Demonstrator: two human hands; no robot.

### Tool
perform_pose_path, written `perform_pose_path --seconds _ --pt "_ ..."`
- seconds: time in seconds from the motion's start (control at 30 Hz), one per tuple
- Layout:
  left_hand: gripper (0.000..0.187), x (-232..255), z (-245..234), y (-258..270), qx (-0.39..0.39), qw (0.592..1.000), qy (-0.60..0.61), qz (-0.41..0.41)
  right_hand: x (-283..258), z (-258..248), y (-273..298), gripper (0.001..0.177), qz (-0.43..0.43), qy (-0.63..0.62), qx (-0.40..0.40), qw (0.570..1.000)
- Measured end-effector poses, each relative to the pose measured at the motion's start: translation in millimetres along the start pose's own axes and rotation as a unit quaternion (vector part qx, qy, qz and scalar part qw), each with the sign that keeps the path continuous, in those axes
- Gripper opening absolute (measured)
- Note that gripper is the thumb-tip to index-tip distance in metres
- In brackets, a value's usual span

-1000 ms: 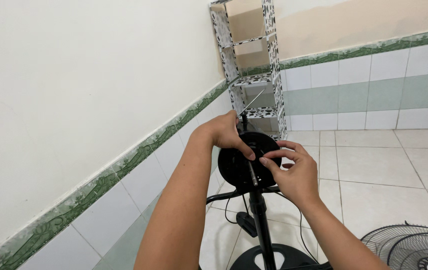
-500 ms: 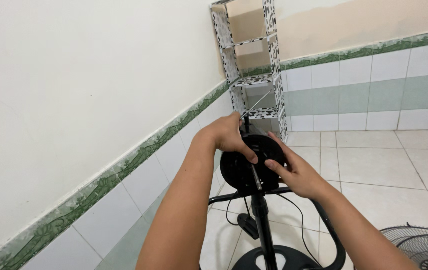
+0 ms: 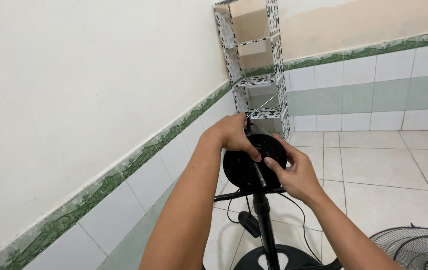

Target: The person uses a screwdriver to remove and reattach the motor housing of a standing fan. They repeatedly loosen and tighten screws on the motor casing while handling the fan's base and motor unit.

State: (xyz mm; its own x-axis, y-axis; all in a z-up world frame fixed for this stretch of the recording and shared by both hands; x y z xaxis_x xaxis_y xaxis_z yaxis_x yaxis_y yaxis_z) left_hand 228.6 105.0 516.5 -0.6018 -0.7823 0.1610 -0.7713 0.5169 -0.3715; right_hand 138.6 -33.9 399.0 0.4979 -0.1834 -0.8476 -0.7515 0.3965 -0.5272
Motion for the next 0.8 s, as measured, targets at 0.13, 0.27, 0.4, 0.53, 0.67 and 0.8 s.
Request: perform_pose_path --seconds 0.13,0.27,0.4,0.53,0.67,0.8 --pt "0.115 -5 0 2 -0.001 0.999 0.033 -0.012 -4 -1 1 0.072 0.055 0.085 -0.019 0.995" --pt "0.11 -6 3 1 -0.003 0.997 0.068 -0.027 -13 -3 5 0.07 -0.001 0.078 -0.027 0.997" --pt "0.109 -8 7 -3 -0.013 0.995 0.091 -0.032 -4 -7 8 0.072 0.037 0.052 -0.018 0.998" --pt "0.115 -10 10 -3 0.005 0.996 0.082 -0.024 7 -9 12 0.075 0.047 0.048 -0.017 0.998" --pt "0.117 -8 4 -5 0.012 0.995 0.093 -0.015 2 -6 6 0.073 -0.016 -0.011 -0.027 0.999" --pt "0.11 -11 7 1 -0.008 0.996 0.084 -0.026 14 -6 7 0.073 0.026 -0.005 -0.032 0.999"
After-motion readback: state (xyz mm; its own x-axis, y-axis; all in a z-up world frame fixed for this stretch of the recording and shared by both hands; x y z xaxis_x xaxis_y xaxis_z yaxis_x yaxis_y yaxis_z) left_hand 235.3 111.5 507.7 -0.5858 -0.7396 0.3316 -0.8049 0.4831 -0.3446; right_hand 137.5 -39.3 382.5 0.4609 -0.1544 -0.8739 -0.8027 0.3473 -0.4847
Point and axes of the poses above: each hand's wrist, its own y-axis away from the middle knuckle, its own z-axis out of the palm, x = y × z, the point moved 5 cm from there along -y, towards the middle knuckle, and after that the axes turned 13 degrees about x, right-handed, at the moved point
